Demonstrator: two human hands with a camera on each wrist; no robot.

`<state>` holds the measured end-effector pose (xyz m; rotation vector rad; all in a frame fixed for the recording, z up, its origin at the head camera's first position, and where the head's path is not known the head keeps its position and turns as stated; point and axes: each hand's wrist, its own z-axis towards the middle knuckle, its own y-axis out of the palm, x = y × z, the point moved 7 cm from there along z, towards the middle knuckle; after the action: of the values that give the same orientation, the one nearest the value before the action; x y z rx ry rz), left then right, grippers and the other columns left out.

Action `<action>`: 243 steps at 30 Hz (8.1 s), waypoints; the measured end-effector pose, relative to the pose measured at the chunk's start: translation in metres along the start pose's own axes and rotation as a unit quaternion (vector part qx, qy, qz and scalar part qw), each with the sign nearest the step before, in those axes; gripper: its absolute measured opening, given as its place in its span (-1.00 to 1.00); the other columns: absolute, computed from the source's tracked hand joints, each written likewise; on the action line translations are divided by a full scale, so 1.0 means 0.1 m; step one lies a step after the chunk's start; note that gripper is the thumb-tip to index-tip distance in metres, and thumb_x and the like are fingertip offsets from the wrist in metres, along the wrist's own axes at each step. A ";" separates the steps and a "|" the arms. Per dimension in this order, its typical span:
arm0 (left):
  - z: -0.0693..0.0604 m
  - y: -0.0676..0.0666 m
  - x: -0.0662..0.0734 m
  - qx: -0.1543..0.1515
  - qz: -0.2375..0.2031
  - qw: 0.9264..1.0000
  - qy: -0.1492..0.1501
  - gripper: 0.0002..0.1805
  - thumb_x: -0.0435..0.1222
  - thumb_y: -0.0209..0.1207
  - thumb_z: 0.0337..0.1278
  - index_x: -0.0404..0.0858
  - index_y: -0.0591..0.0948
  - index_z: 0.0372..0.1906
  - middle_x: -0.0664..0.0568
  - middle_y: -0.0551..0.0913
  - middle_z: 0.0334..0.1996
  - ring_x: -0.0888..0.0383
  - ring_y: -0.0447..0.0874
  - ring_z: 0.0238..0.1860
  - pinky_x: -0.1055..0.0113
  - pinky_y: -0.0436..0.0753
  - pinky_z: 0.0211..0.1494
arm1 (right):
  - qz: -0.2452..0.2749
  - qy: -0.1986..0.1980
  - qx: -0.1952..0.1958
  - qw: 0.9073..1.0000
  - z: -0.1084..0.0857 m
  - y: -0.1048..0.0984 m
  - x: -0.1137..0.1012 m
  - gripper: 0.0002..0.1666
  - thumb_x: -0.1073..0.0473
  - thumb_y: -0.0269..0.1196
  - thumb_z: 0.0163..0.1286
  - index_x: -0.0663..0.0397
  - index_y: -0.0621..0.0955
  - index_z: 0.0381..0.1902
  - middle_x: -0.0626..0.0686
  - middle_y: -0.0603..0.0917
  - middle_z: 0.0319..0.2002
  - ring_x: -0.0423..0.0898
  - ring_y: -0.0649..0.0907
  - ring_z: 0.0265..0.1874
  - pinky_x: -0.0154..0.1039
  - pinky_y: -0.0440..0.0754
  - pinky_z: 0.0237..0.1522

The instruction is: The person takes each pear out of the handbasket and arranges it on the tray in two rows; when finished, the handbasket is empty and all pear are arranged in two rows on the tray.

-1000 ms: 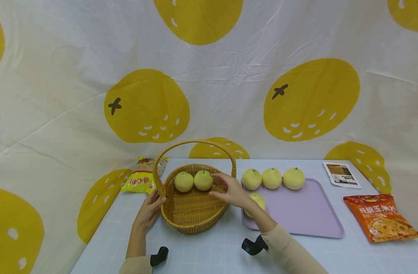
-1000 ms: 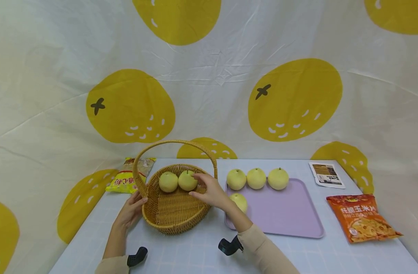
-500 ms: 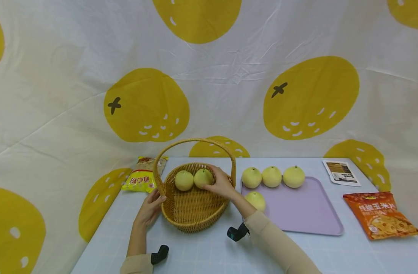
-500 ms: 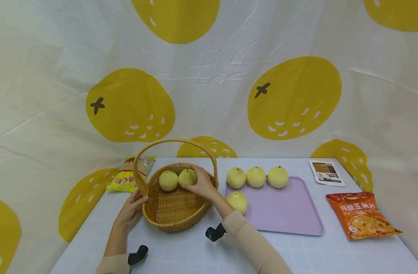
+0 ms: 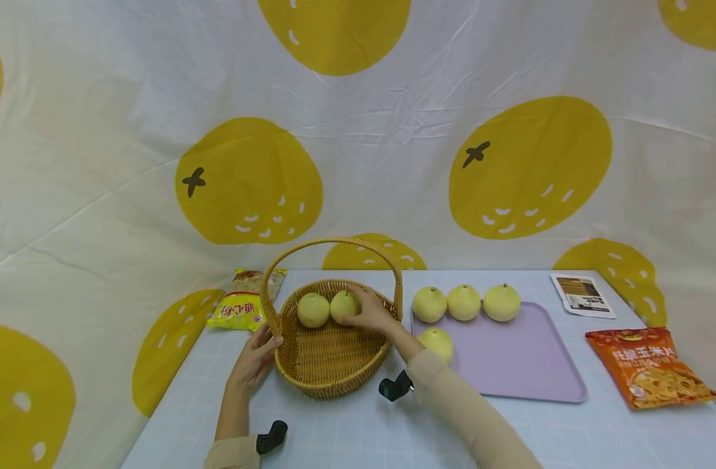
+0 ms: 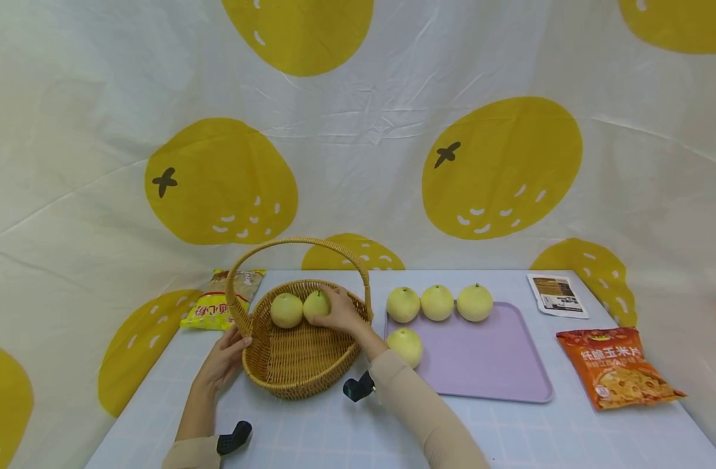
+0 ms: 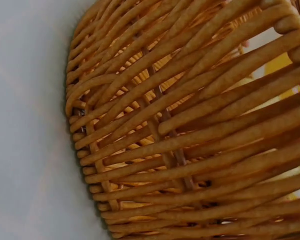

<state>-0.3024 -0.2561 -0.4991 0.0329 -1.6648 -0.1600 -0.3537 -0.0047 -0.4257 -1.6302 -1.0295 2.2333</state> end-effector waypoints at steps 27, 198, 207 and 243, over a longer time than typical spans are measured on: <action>0.00 -0.02 -0.02 0.006 -0.003 1.000 0.000 -0.22 -0.35 0.12 0.24 -0.24 0.02 0.47 -0.23 -0.02 0.45 0.15 0.36 0.19 0.41 0.52 0.04 | 0.041 -0.044 0.000 0.998 -0.17 0.02 -0.24 -0.18 0.08 0.47 0.00 0.22 0.42 0.21 0.19 0.51 0.13 0.09 0.52 0.06 0.02 0.52 0.02; -0.02 0.01 -0.01 0.006 -0.033 0.999 -0.005 -0.23 -0.40 0.09 0.24 -0.23 0.01 0.48 -0.23 -0.02 0.45 0.30 0.47 0.04 0.37 0.54 0.04 | -0.081 -0.049 0.085 0.992 -1.68 -1.68 0.45 -0.26 0.10 0.44 0.06 0.33 0.47 0.16 0.29 0.52 0.12 0.30 0.45 0.12 0.22 0.39 0.11; -0.01 0.01 -0.01 0.010 -0.033 0.999 -0.006 -0.24 -0.39 0.09 0.25 -0.22 0.02 0.48 -0.24 -0.01 0.44 0.29 0.47 0.04 0.37 0.54 0.04 | 0.022 -0.135 0.059 0.989 -1.46 -1.40 -0.04 -0.43 0.25 0.42 0.08 0.30 0.53 0.06 0.19 0.61 -0.01 0.05 0.60 -0.05 -0.01 0.56 -0.01; -0.01 0.00 -0.02 0.008 -0.031 0.999 -0.003 -0.24 -0.40 0.09 0.24 -0.22 0.03 0.48 -0.23 -0.02 0.45 0.27 0.43 0.11 0.39 0.53 0.05 | 0.107 -0.114 -0.092 0.983 -0.12 -0.16 -0.59 -0.29 0.25 0.34 0.18 0.33 0.36 0.26 0.37 0.45 0.16 0.27 0.51 0.07 0.05 0.53 0.04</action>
<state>-0.3008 -0.2563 -0.5013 0.0955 -1.6718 -0.1948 -0.3244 -0.0188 -0.3730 -1.6549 -1.2009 2.5855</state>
